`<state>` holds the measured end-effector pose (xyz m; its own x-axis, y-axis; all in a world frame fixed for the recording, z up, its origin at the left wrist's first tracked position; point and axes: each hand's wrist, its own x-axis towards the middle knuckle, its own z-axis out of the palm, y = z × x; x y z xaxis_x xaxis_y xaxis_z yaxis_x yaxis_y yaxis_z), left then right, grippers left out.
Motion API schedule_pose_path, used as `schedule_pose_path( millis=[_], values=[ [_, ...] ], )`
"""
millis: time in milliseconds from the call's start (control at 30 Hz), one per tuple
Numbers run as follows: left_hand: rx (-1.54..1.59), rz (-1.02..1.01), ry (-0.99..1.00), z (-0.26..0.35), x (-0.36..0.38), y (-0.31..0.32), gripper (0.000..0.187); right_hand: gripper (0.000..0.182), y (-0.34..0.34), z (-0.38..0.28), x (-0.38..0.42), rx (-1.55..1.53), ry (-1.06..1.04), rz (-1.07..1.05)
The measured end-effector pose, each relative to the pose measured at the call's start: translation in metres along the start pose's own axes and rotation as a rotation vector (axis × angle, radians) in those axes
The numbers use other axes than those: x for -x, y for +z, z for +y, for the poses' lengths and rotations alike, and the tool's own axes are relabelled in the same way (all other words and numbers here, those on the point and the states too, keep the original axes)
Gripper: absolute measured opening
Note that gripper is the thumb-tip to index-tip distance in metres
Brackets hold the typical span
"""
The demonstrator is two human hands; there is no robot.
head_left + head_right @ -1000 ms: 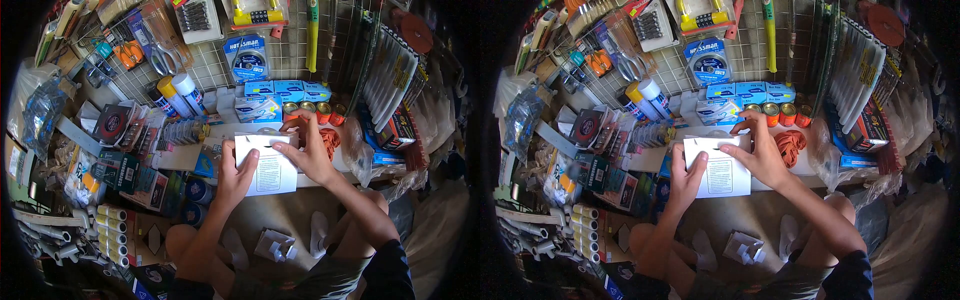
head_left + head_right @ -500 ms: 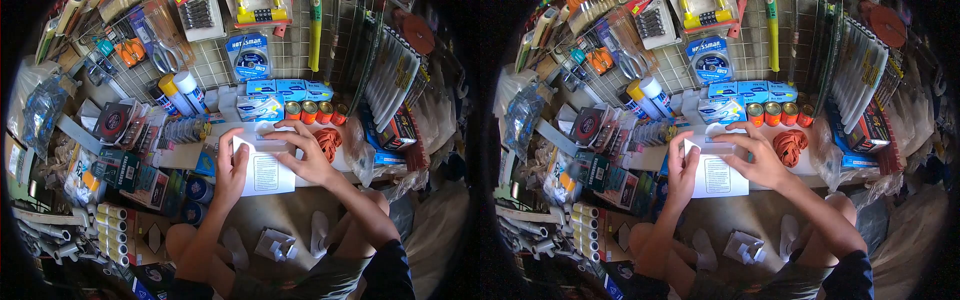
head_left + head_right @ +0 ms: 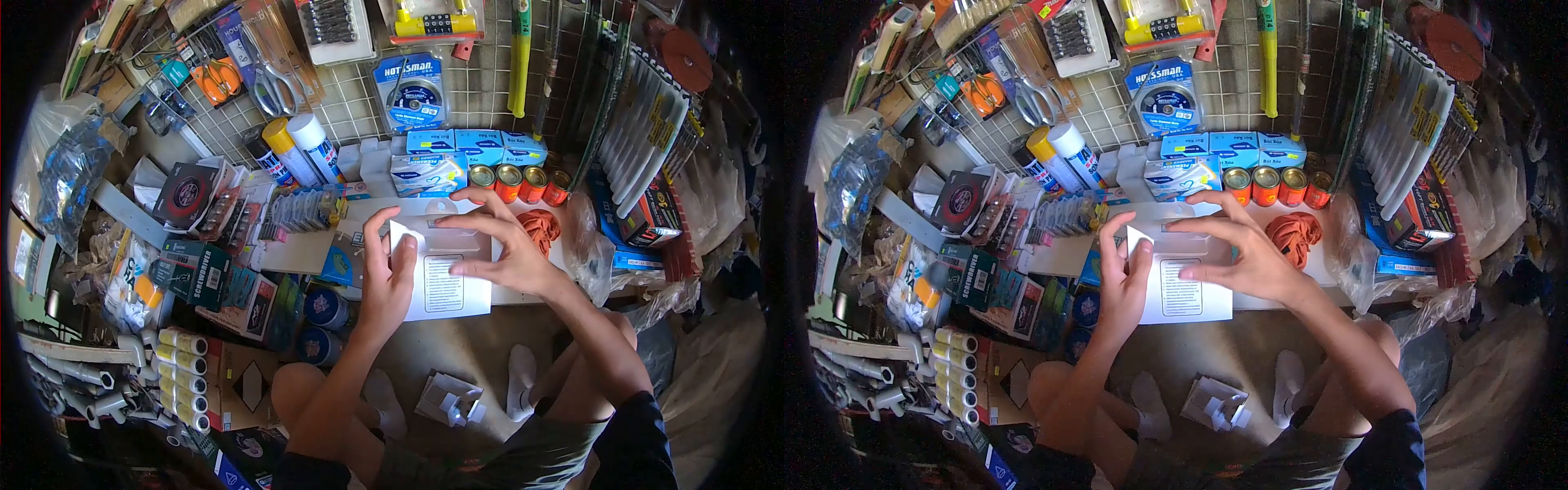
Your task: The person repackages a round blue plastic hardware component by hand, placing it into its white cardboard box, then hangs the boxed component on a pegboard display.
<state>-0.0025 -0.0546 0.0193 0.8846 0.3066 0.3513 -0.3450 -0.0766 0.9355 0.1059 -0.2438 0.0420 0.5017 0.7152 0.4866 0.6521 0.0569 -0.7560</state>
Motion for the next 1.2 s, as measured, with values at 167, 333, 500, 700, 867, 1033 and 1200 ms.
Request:
schedule_pose_path(
  millis=[167, 333, 500, 700, 867, 1033, 1200],
  values=[
    [0.045, 0.018, 0.038, -0.002, -0.002, 0.001, 0.047, 0.045, 0.001, -0.002, 0.002, 0.08, -0.094, -0.039],
    [0.027, 0.011, 0.038, 0.0, 0.001, 0.002, 0.046, 0.04, 0.008, -0.002, -0.001, 0.077, 0.003, 0.07],
    [0.026, -0.009, 0.015, 0.001, 0.002, 0.004, 0.045, 0.037, 0.007, -0.002, 0.0, 0.112, 0.058, 0.082],
    [-0.183, -0.042, 0.134, -0.01, -0.001, -0.001, 0.044, 0.044, 0.003, -0.007, -0.001, 0.298, -0.127, -0.029],
    [-0.058, -0.038, 0.045, -0.004, 0.002, 0.005, 0.045, 0.044, 0.005, -0.005, 0.001, 0.225, -0.008, -0.029],
    [-0.076, -0.076, 0.008, -0.003, 0.003, 0.004, 0.046, 0.042, 0.003, 0.002, 0.003, 0.292, 0.045, -0.008],
    [-0.149, -0.065, -0.023, -0.007, 0.007, 0.007, 0.044, 0.057, 0.0, -0.009, 0.001, 0.332, -0.056, -0.092]
  ],
)
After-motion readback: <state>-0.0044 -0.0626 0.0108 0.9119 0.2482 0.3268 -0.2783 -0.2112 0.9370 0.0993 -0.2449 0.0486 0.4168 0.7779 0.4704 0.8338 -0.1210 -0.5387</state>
